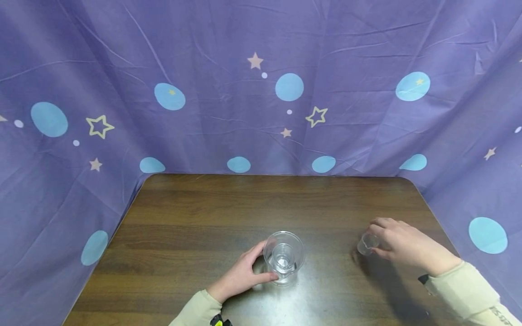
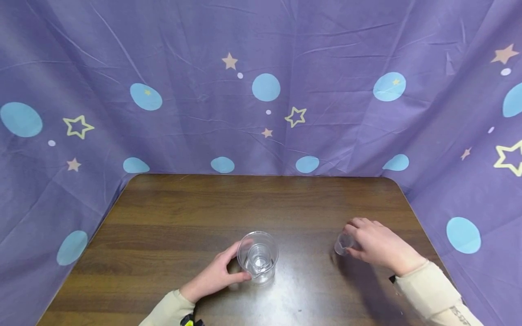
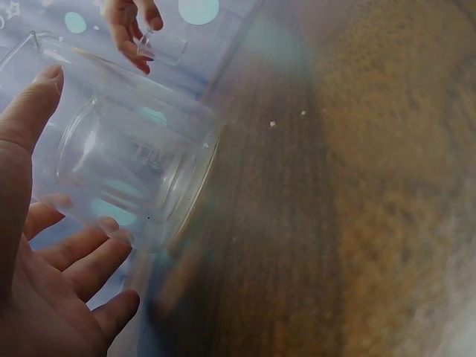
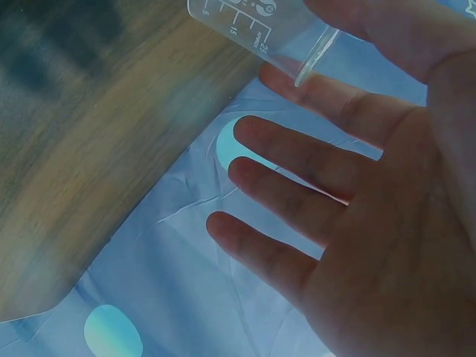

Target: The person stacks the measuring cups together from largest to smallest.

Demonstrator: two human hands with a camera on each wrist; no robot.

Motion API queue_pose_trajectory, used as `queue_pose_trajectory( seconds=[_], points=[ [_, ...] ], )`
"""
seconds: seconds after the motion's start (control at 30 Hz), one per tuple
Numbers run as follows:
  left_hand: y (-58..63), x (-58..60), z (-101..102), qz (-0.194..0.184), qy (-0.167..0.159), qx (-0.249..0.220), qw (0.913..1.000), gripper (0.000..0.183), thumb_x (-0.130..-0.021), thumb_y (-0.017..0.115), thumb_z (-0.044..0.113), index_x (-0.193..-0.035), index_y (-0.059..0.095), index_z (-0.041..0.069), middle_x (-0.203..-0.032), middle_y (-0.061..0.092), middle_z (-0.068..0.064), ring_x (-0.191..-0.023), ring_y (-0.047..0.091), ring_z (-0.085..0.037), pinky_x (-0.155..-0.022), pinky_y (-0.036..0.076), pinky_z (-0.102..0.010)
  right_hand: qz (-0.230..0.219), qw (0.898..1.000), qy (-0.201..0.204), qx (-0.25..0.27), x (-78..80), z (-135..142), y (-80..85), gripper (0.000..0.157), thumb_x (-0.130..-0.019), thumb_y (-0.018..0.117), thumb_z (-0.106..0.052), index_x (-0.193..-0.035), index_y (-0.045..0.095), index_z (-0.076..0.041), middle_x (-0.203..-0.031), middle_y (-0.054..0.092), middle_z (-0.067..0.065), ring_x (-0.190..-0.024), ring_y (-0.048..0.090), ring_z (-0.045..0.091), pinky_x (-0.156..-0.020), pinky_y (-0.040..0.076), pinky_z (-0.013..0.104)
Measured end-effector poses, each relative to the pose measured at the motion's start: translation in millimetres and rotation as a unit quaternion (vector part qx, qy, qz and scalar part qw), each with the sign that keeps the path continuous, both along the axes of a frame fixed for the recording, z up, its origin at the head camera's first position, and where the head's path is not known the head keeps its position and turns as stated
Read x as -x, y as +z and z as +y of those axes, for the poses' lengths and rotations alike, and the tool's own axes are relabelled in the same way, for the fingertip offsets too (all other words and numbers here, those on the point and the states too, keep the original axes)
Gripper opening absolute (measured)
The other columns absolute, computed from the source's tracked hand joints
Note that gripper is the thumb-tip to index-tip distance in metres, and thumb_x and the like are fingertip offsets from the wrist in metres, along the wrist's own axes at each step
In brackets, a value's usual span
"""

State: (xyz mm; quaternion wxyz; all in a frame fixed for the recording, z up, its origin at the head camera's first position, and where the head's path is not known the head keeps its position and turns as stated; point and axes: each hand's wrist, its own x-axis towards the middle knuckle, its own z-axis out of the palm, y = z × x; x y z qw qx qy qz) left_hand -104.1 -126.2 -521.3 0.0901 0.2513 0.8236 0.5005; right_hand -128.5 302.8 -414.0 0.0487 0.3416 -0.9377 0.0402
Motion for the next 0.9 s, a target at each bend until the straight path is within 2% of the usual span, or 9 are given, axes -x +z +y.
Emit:
queue_pose_trajectory(
  seconds=[0.3, 0.53, 0.9],
  points=[
    [0.7, -1.0, 0.6, -0.003, 0.005, 0.000, 1.0000, 0.084, -0.085, 0.087, 0.037, -0.156, 0.045, 0.020, -0.148, 0.060, -0.001, -0.139, 0.053, -0.023, -0.120, 0.038, -0.046, 0.009, 1.000, 0.007, 0.004, -1.7, -1.6, -4.1, 0.033, -0.077, 0.090, -0.022, -0.105, 0.072, -0.017, -0.112, 0.069, 0.010, -0.102, 0.068, 0.035, -0.081, 0.059, 0.056],
    [1.2, -0.2, 1.3, 0.003, 0.008, 0.006, 0.9999, 0.085, -0.085, 0.087, 0.036, -0.157, 0.045, 0.020, -0.150, 0.059, -0.001, -0.141, 0.051, -0.023, -0.120, 0.038, -0.047, 0.017, 1.000, 0.014, 0.009, -0.1, -3.7, -5.0, 0.036, -0.075, 0.091, -0.022, -0.105, 0.071, -0.014, -0.114, 0.069, 0.016, -0.105, 0.068, 0.040, -0.080, 0.059, 0.058],
    [0.8, 0.4, 2.5, 0.008, 0.004, 0.005, 1.0000, 0.085, -0.085, 0.087, 0.035, -0.157, 0.045, 0.020, -0.150, 0.059, -0.001, -0.140, 0.051, -0.023, -0.120, 0.038, -0.044, 0.022, 1.000, 0.016, 0.009, -0.5, -8.5, -5.2, 0.035, -0.076, 0.090, -0.023, -0.105, 0.072, -0.012, -0.117, 0.069, 0.019, -0.107, 0.068, 0.041, -0.083, 0.059, 0.058]
  ],
)
